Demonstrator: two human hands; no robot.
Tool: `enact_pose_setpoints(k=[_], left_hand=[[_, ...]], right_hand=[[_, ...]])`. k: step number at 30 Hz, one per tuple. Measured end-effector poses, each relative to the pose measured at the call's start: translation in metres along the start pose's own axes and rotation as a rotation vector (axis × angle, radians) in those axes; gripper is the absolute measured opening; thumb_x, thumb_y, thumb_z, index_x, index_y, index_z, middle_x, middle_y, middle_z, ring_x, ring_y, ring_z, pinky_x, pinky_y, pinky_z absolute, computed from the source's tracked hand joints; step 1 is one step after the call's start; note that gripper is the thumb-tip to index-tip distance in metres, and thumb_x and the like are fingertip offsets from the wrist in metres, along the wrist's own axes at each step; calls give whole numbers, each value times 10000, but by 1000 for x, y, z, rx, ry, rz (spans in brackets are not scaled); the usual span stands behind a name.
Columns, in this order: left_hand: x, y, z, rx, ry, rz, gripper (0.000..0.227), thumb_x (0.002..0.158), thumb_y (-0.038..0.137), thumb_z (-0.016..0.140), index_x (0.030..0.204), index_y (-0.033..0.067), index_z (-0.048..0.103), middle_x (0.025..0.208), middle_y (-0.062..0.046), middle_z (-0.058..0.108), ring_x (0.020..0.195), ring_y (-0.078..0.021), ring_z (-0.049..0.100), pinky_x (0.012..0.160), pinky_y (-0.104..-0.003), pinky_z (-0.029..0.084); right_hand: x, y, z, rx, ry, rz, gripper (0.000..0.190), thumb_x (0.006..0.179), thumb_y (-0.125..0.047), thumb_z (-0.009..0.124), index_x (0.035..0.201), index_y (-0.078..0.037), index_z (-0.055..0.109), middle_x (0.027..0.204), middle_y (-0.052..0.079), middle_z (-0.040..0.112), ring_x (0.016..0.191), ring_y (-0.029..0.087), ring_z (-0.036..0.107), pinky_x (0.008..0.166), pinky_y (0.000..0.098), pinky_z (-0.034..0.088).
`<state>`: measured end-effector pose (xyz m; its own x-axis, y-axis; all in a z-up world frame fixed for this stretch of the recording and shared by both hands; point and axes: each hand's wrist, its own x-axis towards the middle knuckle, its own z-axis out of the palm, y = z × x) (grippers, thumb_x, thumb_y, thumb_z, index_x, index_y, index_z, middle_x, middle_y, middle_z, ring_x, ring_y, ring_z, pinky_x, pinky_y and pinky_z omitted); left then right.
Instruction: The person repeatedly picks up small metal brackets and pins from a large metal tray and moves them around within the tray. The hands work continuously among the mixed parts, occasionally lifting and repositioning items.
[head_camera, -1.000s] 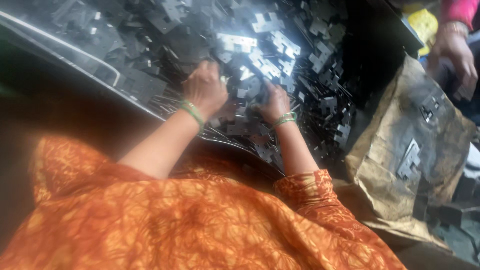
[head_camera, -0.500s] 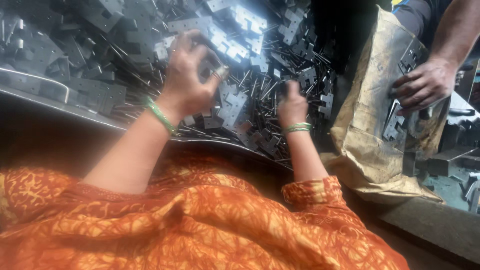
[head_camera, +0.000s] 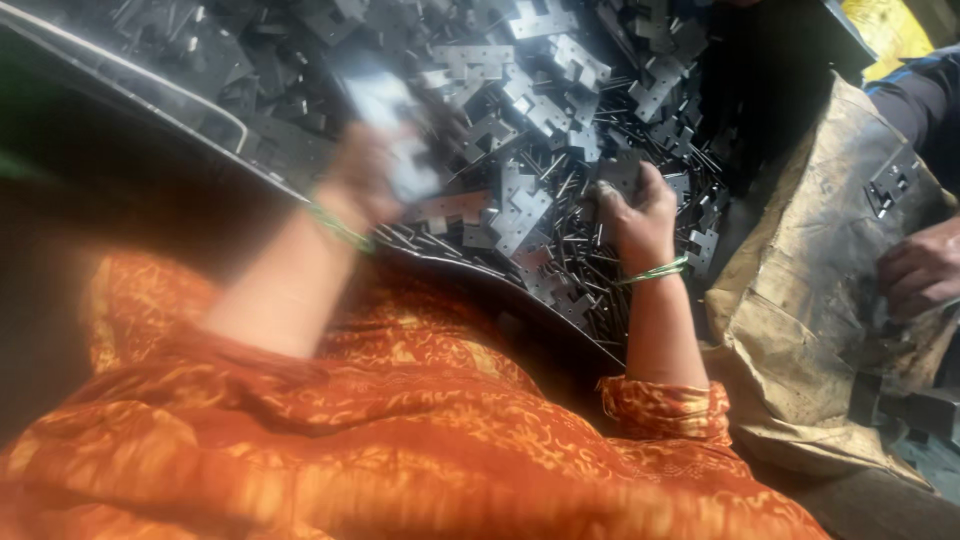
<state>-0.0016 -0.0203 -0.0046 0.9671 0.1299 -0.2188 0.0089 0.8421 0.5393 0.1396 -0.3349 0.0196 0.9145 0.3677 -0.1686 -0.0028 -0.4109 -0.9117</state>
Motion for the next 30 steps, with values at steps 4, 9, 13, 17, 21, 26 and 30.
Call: enact_pose_setpoints(k=[4, 9, 13, 17, 21, 26, 30], left_hand=[[-4, -74, 34, 71, -43, -110, 301, 867, -28, 686, 1133, 102, 631, 1039, -94, 721, 867, -174, 712, 690, -355, 628], [-17, -90, 25, 87, 206, -283, 288, 885, -70, 625, 1136, 46, 704, 1065, -117, 723, 905, -211, 704, 760, -360, 637], [-32, -93, 2, -259, 60, -238, 292, 824, 208, 790, 1065, 67, 703, 1068, -111, 725, 976, -229, 722, 859, -420, 637], [-29, -119, 2, -303, 37, -203, 555, 704, 498, 891, 1070, 146, 668, 1082, -60, 699, 994, -229, 686, 854, -427, 591], [-21, -138, 27, -143, 53, -205, 693, 710, 599, 856, 1150, 121, 614, 1023, -104, 669, 954, -274, 683, 834, -436, 598], [16, -88, 40, 485, -175, -199, 807, 639, 498, 884, 1293, 120, 600, 1145, -117, 703, 1005, -296, 685, 839, -481, 556], [40, -37, -28, 1834, 303, 219, 557, 815, 345, 803, 1221, 3, 634, 1264, -244, 595, 1182, -421, 571, 1030, -484, 465]], right_hand=[[-6, -44, 55, -157, -170, -290, 246, 920, 48, 678, 1161, -3, 672, 1089, 120, 758, 963, 208, 754, 852, 306, 647], [-29, -79, 38, -391, -141, -747, 357, 946, 112, 651, 1177, -155, 705, 1184, 38, 763, 1161, 215, 714, 1047, 353, 575], [-51, -74, 31, -794, -35, -1296, 432, 816, 23, 758, 1075, -311, 671, 1361, 95, 628, 1241, 478, 516, 1104, 538, 407], [-73, -40, 71, -543, -464, -1116, 659, 905, 203, 568, 1424, -203, 574, 1597, 261, 421, 1261, 359, 688, 972, 344, 592], [-90, -13, 79, -492, -357, -822, 512, 917, -7, 668, 1402, 46, 514, 1383, 285, 561, 1084, 370, 686, 868, 405, 626], [-77, -22, -4, 588, -37, 22, 335, 882, 30, 654, 1217, 47, 660, 1026, 148, 744, 825, 220, 743, 731, 339, 659], [-77, -3, -145, 165, 580, -367, 248, 955, 105, 693, 1200, 75, 712, 1062, 203, 741, 856, 274, 753, 674, 350, 621]])
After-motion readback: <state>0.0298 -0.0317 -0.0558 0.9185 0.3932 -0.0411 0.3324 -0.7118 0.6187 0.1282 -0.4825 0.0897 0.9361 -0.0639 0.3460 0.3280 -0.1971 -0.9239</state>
